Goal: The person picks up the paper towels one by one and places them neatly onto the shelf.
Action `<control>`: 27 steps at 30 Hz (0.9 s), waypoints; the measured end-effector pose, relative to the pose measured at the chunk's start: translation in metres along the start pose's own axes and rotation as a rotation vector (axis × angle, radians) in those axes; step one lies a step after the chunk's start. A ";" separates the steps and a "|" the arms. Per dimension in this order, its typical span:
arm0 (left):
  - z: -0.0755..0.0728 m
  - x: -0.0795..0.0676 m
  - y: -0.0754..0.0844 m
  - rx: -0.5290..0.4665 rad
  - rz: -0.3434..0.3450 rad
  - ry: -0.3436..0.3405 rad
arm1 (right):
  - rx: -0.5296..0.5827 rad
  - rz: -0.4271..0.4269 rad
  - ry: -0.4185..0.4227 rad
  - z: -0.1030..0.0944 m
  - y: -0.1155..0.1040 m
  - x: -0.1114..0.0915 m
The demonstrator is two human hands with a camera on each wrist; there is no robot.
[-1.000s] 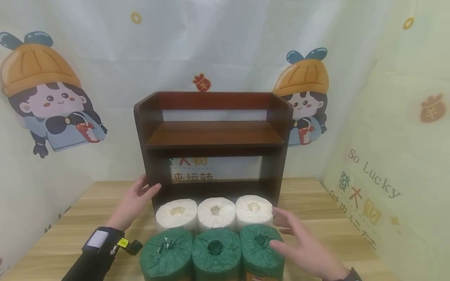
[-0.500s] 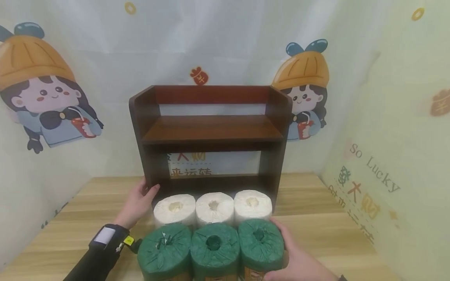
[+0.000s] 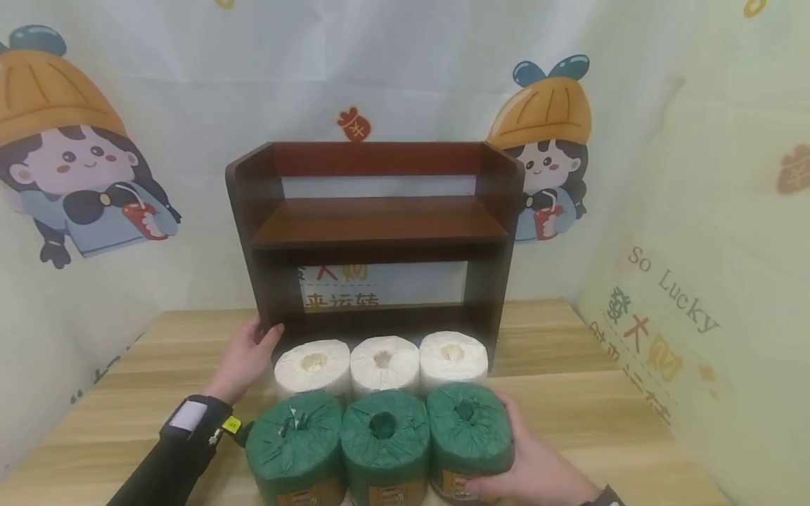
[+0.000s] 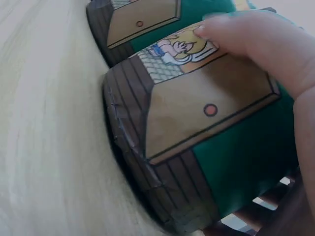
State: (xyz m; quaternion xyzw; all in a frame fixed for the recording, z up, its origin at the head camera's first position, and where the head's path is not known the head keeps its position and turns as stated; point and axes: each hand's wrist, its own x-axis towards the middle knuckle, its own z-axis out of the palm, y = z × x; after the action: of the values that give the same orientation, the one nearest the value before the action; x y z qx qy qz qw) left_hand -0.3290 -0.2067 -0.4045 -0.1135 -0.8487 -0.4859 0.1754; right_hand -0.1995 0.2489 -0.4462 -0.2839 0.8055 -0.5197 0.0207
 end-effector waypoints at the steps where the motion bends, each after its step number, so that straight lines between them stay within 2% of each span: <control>1: 0.000 0.000 0.001 0.008 -0.005 -0.003 | 0.000 0.003 -0.002 0.001 0.000 0.000; 6: -0.001 -0.001 0.003 0.027 -0.018 -0.014 | 0.002 0.021 0.025 0.004 0.001 0.000; 16: -0.001 -0.001 0.003 0.006 -0.005 -0.015 | -0.050 -0.015 0.074 0.005 -0.002 0.002; 23: -0.001 -0.002 0.003 0.011 -0.023 -0.015 | -0.067 0.020 0.111 0.004 -0.003 0.001; 27: 0.000 -0.001 0.003 0.018 -0.028 -0.015 | -0.077 -0.043 0.107 0.002 -0.001 0.001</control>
State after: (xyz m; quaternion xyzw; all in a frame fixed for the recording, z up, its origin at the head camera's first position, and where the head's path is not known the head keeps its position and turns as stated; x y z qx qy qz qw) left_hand -0.3267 -0.2054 -0.4023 -0.1040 -0.8557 -0.4800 0.1630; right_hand -0.1994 0.2466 -0.4460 -0.2736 0.8185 -0.5032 -0.0448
